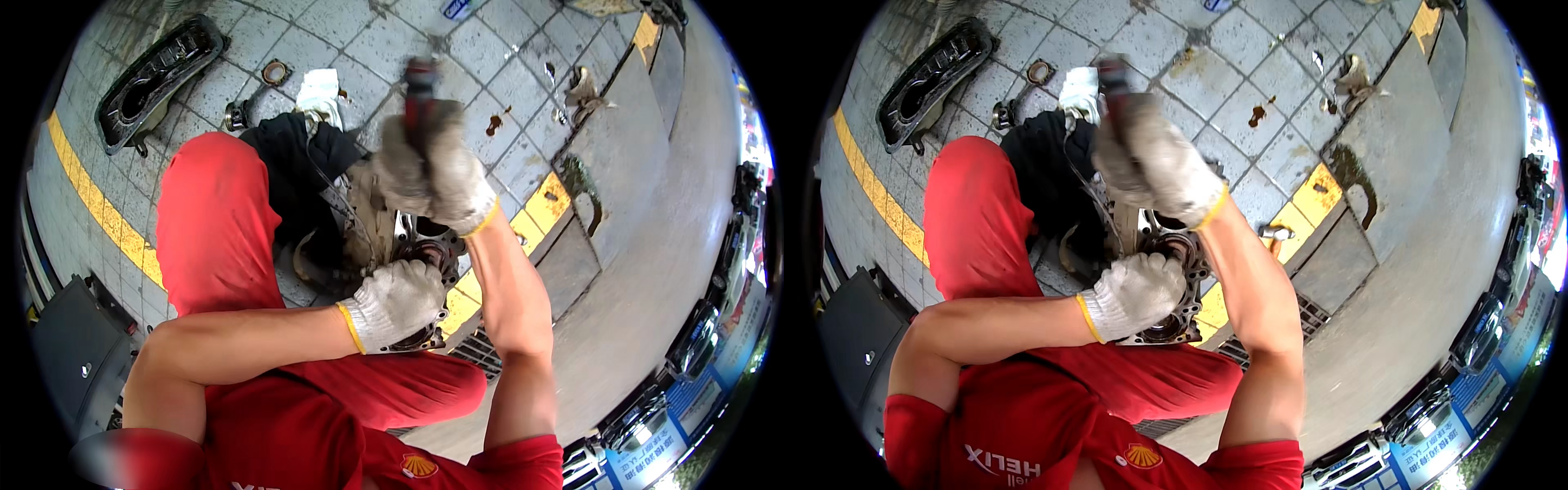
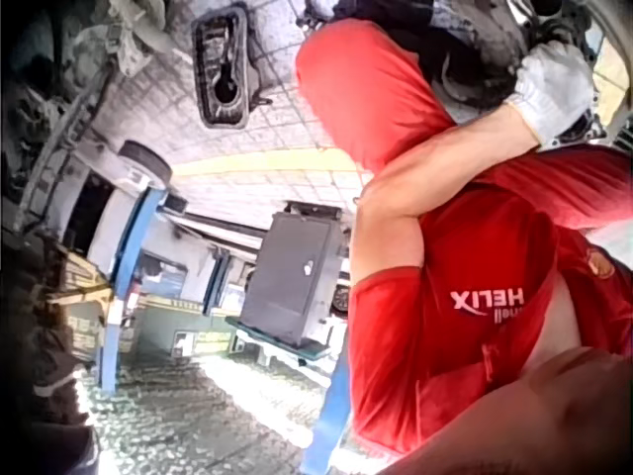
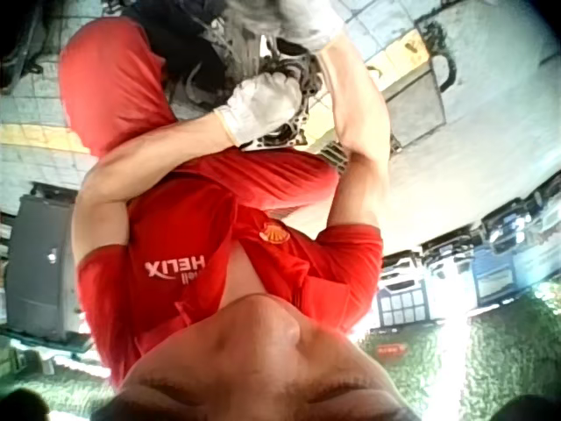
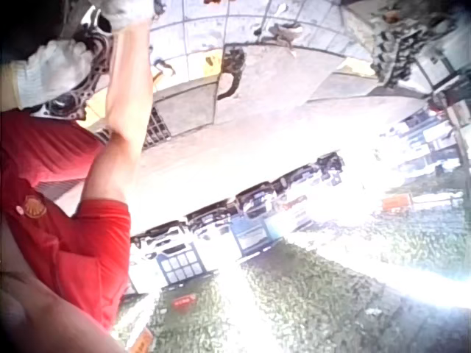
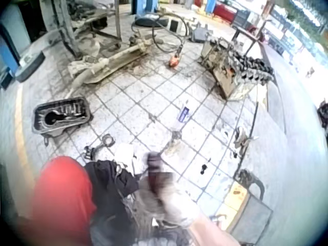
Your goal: The person sits on the floor of a garage and removes piston rings from an engine block. They use a screwdriver to pry the rings loose and a hammer to tap the tool, working on each cylinder sequentially.
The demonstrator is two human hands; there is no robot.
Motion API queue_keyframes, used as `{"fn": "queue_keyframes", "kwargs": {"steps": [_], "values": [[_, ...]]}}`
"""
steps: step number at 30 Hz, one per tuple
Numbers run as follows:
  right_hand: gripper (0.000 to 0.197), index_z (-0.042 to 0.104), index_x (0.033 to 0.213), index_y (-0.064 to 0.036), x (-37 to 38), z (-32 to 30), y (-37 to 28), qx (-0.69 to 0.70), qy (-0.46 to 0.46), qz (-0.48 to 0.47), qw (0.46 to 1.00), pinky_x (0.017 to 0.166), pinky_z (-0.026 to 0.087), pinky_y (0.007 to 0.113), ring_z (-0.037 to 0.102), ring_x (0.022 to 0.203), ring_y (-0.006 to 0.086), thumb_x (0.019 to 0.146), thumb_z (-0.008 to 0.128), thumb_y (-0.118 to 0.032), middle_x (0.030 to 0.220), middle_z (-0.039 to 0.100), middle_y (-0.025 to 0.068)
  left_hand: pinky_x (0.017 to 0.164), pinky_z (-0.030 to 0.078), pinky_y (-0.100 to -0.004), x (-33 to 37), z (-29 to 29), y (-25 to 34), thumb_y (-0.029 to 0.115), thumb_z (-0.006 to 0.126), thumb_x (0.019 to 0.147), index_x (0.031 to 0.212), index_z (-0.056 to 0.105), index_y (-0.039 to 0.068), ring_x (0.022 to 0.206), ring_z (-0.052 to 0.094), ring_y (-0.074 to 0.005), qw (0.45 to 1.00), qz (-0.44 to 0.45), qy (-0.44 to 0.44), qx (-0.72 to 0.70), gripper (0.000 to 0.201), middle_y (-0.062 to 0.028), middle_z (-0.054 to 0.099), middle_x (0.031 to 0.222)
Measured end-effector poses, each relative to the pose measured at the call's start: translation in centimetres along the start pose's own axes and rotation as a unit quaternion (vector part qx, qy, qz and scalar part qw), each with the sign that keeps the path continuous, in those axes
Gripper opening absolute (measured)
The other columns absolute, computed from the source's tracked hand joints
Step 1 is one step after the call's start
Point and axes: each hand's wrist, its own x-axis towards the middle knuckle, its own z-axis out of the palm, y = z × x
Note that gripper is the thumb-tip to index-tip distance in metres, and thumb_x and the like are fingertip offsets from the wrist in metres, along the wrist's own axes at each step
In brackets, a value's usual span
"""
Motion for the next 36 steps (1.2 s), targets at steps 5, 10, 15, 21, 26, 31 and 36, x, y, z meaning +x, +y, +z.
{"fn": "queue_keyframes", "kwargs": {"steps": [5, 10, 15, 21, 26, 31, 36], "values": [[0.071, 0.061, 0.092, -0.0109, -0.9, 0.3, -1.1, -0.046, 0.045, 0.005, 0.998, 0.043, 0.03, 0.024, 0.039, 0.048, 0.006, 0.094, 0.062, -0.082, 0.065, 0.047, -0.004, 0.044, 0.054, -0.0372, -0.4, 0.8, 0.5, 0.017, 0.071, 0.078, 0.072, 0.063, 0.011, 0.063, 0.067, -0.0199, 0.998, -0.04, 0.036, -0.012, 0.011, -0.0063, 0.06, 0.072], [0.046, 0.061, 0.137, -0.0078, -0.4, 0.5, -0.3, -0.025, 0.077, -0.021, 0.997, 0.045, 0.031, 0.024, 0.045, 0.053, 0.0056, 0.112, 0.066, -0.046, 0.077, 0.056, -0.002, 0.042, 0.051, -0.0372, -1.3, 2.3, 1.4, 0.021, 0.07, 0.079, 0.078, 0.066, 0.012, 0.059, 0.063, -0.0173, 0.997, -0.07, 0.04, 0.004, 0.01, -0.0048, 0.059, 0.074], [0.065, 0.052, 0.156, -0.0058, -0.9, 0.2, -0.6, -0.044, 0.098, -0.165, 0.98, 0.05, 0.048, 0.026, 0.057, 0.058, 0.0112, 0.109, 0.072, -0.046, 0.082, 0.065, 0.0027, 0.056, 0.056, -0.0368, -1.5, 2.3, 2.6, 0.019, 0.066, 0.091, 0.091, 0.069, -0.001, 0.073, 0.067, -0.025, 0.994, -0.101, 0.026, -0.031, 0.02, -0.0174, 0.064, 0.084], [0.048, 0.063, 0.129, 0.0004, -0.5, 1.2, -3.0, -0.001, 0.085, -0.092, 0.992, 0.049, 0.04, 0.026, 0.054, 0.058, 0.0121, 0.112, 0.062, -0.044, 0.078, 0.062, 0.0034, 0.046, 0.05, -0.0336, -1.5, 2.1, 3.5, 0.027, 0.069, 0.091, 0.107, 0.078, 0.003, 0.073, 0.065, -0.0176, 0.985, -0.139, 0.044, 0.096, 0.03, -0.0062, 0.06, 0.085], [0.081, 0.065, 0.12, -0.0034, -0.3, 1.8, -2.7, -0.025, 0.108, -0.123, 0.986, 0.045, 0.031, 0.024, 0.038, 0.055, 0.0086, 0.096, 0.068, -0.081, 0.076, 0.049, -0.0023, 0.075, 0.057, -0.0359, -1.4, 3.2, 5.5, 0.034, 0.069, 0.094, 0.132, 0.078, 0.006, 0.091, 0.065, -0.0216, 0.965, -0.215, 0.028, 0.148, 0.048, -0.0083, 0.064, 0.1], [0.078, 0.065, 0.114, -0.0098, 0.1, 3.8, -2.9, 0.022, 0.143, -0.11, 0.983, 0.047, 0.025, 0.026, 0.03, 0.054, 0.0094, 0.09, 0.074, -0.083, 0.072, 0.044, -0.0042, 0.091, 0.057, -0.0406, -1.7, 4.3, 6.2, 0.032, 0.069, 0.093, 0.134, 0.078, 0.005, 0.101, 0.065, -0.0287, 0.945, -0.279, 0.097, 0.14, 0.051, -0.013, 0.066, 0.106], [0.075, 0.064, 0.111, -0.0129, 0.1, 4.6, -2.4, -0.071, 0.128, -0.088, 0.985, 0.048, 0.025, 0.027, 0.028, 0.053, 0.0107, 0.09, 0.072, -0.084, 0.07, 0.043, -0.0033, 0.092, 0.058, -0.041, -2.1, 4.1, 6.5, 0.022, 0.062, 0.093, 0.133, 0.076, -0.006, 0.106, 0.066, -0.029, 0.967, -0.219, 0.026, 0.124, 0.05, -0.0127, 0.067, 0.107]]}}
